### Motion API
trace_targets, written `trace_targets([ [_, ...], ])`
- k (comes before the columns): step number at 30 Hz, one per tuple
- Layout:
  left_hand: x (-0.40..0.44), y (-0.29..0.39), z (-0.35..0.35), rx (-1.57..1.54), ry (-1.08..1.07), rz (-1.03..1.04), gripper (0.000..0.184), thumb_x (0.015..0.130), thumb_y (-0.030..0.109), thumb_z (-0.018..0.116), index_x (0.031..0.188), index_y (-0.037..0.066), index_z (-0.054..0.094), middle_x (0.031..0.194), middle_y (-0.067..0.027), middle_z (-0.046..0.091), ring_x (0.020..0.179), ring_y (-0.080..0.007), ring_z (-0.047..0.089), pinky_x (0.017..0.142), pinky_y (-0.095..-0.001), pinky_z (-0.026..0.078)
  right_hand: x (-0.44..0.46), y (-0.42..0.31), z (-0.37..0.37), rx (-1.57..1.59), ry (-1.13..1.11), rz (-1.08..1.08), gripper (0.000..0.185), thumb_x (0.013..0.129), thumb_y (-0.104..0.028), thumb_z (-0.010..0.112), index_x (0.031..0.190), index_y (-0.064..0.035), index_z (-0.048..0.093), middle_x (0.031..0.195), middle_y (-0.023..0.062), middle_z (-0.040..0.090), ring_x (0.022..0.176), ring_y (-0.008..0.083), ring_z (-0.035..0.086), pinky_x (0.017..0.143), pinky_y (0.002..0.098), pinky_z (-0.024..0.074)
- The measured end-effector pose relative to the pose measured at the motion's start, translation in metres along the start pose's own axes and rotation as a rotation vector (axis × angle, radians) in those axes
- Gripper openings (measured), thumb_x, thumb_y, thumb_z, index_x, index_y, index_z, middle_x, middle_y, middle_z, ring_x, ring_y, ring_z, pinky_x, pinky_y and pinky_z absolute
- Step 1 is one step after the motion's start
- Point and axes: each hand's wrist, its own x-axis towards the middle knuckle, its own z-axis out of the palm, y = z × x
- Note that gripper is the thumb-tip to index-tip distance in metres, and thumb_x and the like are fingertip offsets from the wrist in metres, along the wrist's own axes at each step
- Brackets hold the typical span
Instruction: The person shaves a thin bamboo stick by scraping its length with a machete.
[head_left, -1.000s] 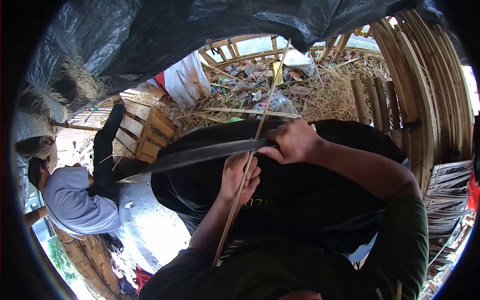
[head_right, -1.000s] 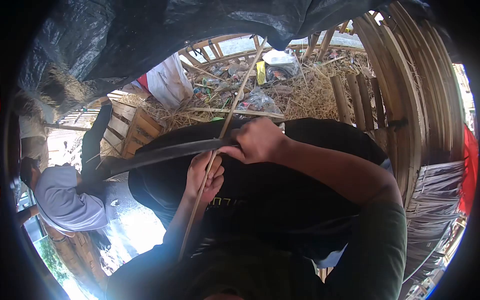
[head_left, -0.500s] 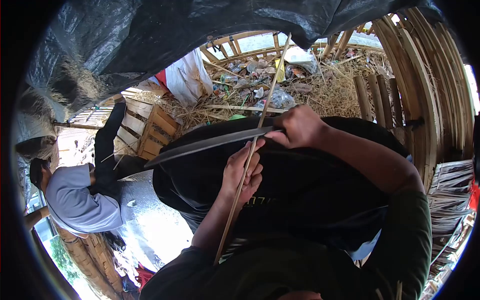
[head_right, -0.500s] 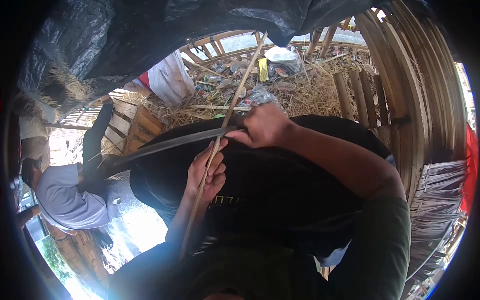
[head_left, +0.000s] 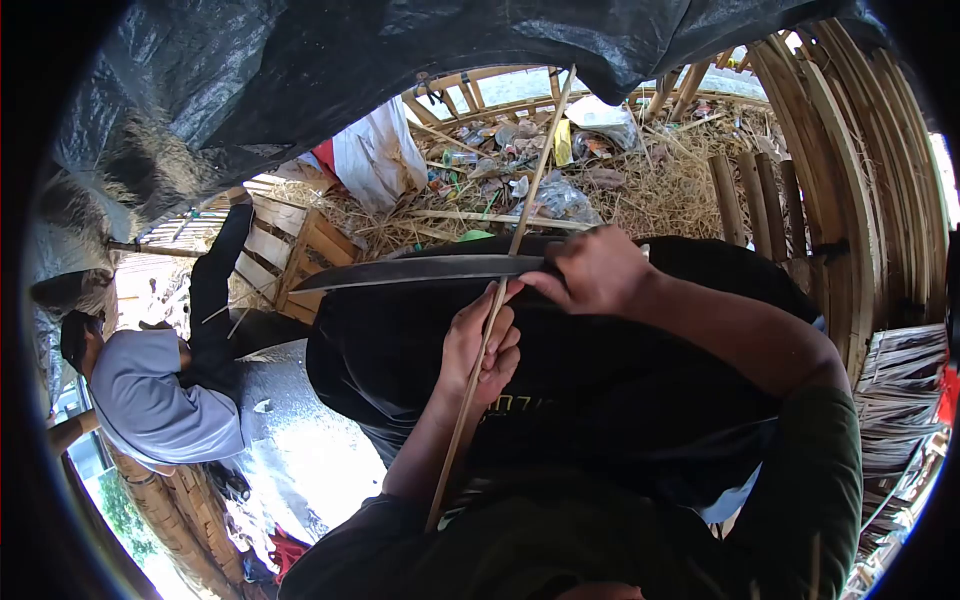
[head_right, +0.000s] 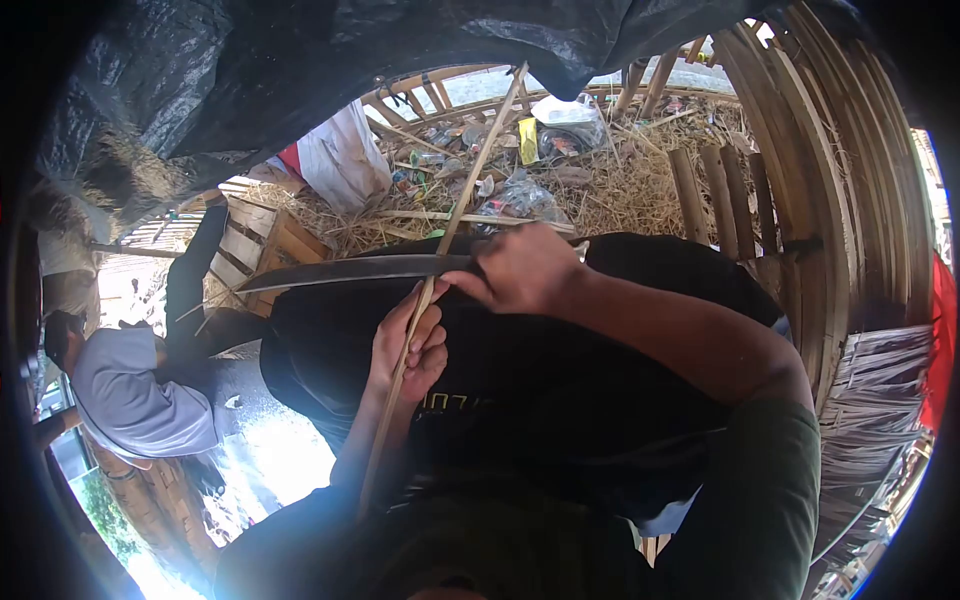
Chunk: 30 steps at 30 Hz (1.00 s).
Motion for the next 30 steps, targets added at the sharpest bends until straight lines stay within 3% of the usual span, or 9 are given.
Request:
trace_targets([
  [4,-0.002,-0.004,0.005,0.037,0.024,-0.028,0.038,0.109,0.029,0.039,0.128,0.000,0.055,0.054,0.0044,0.033,0.038,-0.0041,0.028,0.031,-0.0180,0.023,0.002,0.027,0.013,0.075,0.098,-0.164,0.058,0.095,-0.058,0.054,0.069,-0.0087,0.069,0.057,0.0110,0.063,0.052,0.0299,0.066,0.051,0.0408,0.0524],
  [11,0.000,0.001,0.007,0.061,0.018,-0.005,0.037,0.109,0.028,0.040,0.128,0.000,0.054,0.055,0.0043,0.033,0.038,-0.0037,0.027,0.031,-0.0181,0.024,-0.002,0.001,-0.002,-0.019,0.004,-0.030,0.058,0.094,-0.058,0.054,0.071,-0.0071,0.069,0.058,0.0119,0.064,0.052,0.0301,0.066,0.050,0.0422,0.0521],
  [15,-0.002,-0.005,0.008,0.039,0.037,-0.014,0.037,0.109,0.028,0.040,0.127,-0.001,0.055,0.054,0.0041,0.033,0.037,-0.0040,0.027,0.031,-0.0182,0.025,0.004,0.045,0.017,0.029,0.088,-0.133,0.059,0.096,-0.058,0.051,0.072,-0.0062,0.067,0.057,0.0130,0.063,0.053,0.0321,0.066,0.050,0.0428,0.0526],
  [18,-0.003,-0.007,0.008,0.089,0.020,-0.021,0.037,0.109,0.028,0.040,0.128,0.000,0.055,0.052,0.0041,0.033,0.036,-0.0043,0.027,0.031,-0.0184,0.025,0.012,0.060,0.011,-0.098,0.027,0.168,0.063,0.098,-0.058,0.047,0.068,-0.0067,0.067,0.058,0.0134,0.063,0.054,0.0321,0.067,0.050,0.0426,0.0531],
  [21,0.001,-0.005,0.008,0.072,0.015,-0.021,0.034,0.109,0.029,0.041,0.122,0.002,0.057,0.052,0.0037,0.034,0.036,-0.0043,0.027,0.031,-0.0186,0.024,0.008,0.046,0.002,-0.064,-0.085,0.182,0.061,0.098,-0.057,0.048,0.073,-0.0054,0.069,0.062,0.0156,0.065,0.058,0.0344,0.068,0.055,0.0439,0.0550],
  [24,0.004,-0.002,0.000,0.044,0.004,-0.019,0.031,0.108,0.031,0.044,0.111,0.005,0.060,0.051,0.0038,0.036,0.035,-0.0047,0.026,0.031,-0.0190,0.022,0.003,0.005,-0.001,0.122,-0.050,0.015,0.052,0.095,-0.053,0.056,0.088,-0.0035,0.070,0.065,0.0180,0.065,0.064,0.0381,0.068,0.061,0.0461,0.0555],
  [28,0.009,0.007,0.004,0.129,0.056,-0.078,0.029,0.107,0.032,0.043,0.095,0.009,0.056,0.051,0.0042,0.035,0.036,-0.0051,0.028,0.031,-0.0196,0.023,0.007,0.005,-0.002,0.141,-0.144,0.027,0.052,0.094,-0.051,0.059,0.093,-0.0005,0.070,0.066,0.0191,0.065,0.067,0.0385,0.068,0.064,0.0454,0.0554],
  [30,0.017,0.008,0.002,0.106,0.079,-0.135,0.027,0.106,0.031,0.042,0.091,0.011,0.052,0.051,0.0048,0.034,0.036,-0.0050,0.029,0.031,-0.0197,0.024,0.007,0.009,0.000,0.262,-0.084,-0.002,0.051,0.094,-0.052,0.060,0.090,-0.0028,0.071,0.067,0.0200,0.065,0.069,0.0390,0.069,0.066,0.0456,0.0557],
])
